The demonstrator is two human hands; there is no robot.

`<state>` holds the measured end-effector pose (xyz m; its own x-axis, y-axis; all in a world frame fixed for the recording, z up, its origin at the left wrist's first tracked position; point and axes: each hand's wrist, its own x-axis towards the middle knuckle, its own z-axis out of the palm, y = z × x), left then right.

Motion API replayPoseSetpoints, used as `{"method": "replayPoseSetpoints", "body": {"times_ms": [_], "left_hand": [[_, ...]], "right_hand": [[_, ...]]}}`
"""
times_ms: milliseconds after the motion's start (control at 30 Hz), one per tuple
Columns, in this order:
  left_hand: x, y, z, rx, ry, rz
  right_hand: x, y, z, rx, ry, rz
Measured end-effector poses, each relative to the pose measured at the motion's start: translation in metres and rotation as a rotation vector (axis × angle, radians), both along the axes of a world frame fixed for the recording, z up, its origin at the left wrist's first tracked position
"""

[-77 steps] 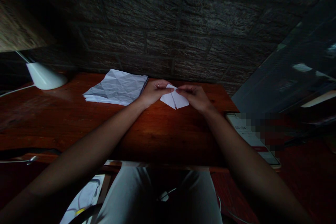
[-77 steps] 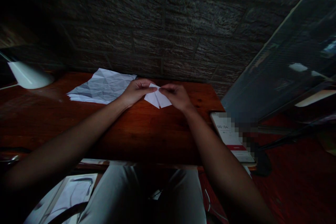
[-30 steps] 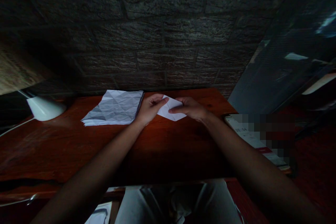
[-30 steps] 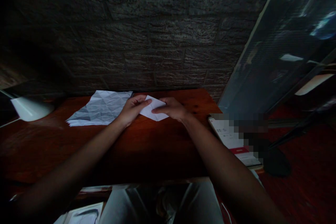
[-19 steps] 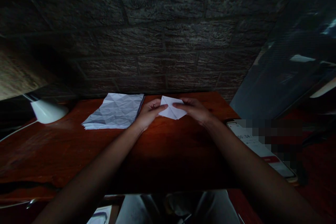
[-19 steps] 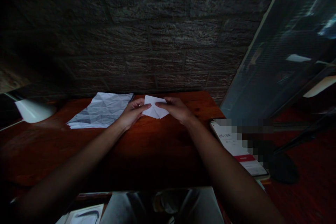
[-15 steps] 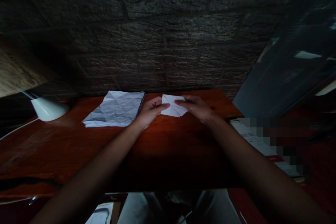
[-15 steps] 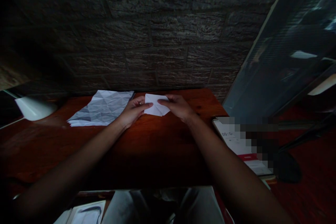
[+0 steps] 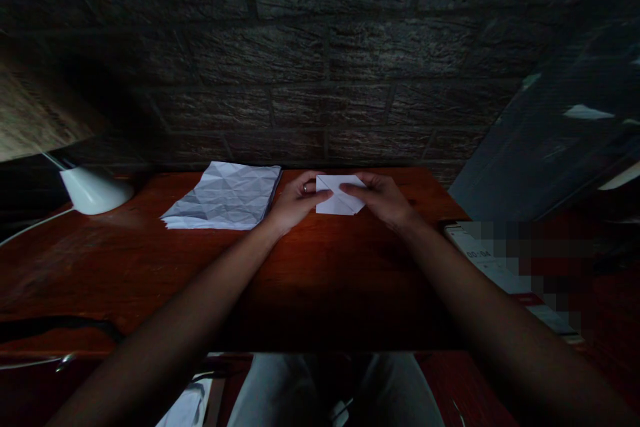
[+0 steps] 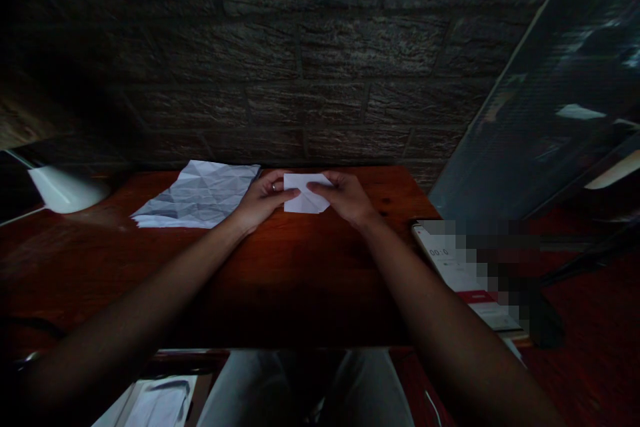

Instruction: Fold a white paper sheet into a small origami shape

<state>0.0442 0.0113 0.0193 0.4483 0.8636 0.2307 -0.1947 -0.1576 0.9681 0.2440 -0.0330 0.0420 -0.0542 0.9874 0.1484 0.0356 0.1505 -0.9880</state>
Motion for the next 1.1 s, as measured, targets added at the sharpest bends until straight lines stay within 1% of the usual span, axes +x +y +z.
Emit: {"method": "replayPoseSetpoints", "body": {"times_ms": [200,433,667,867,1000,1100], "left_hand": [[0.0014,-0.0002,0.0002,0.018,-0.008,-0.044],[0.0018,-0.0006,0.0001,0.016,-0.043,-0.032],[0.0008,0.0001,0.0002,0.029,-0.013,-0.025],[-0.0006,0.0003,0.0004,0.039,0.007,-0.044],[-0.0018,-0.0009,0.002,0.04,-0.005,-0.082],[-0.0023,-0.0017,0.0033,0.034,-0.003,-0.085]], "right_hand": [[0.0005,0.0034,-0.0025,0.085,-0.041,-0.031],[-0.0008,0.0025,-0.003,0.144,-0.049,-0.026],[-0.003,0.0001,-0.0012,0.096,-0.009,0.015],[-0.0012,0.0002,0.0005,0.052,-0.055,0.007],[-0.0014,0.001,-0.0001,0.036,-0.031,-0.02],[-0.0014,0.0019,-0.0013,0.03,-0.014,-0.016]]}}
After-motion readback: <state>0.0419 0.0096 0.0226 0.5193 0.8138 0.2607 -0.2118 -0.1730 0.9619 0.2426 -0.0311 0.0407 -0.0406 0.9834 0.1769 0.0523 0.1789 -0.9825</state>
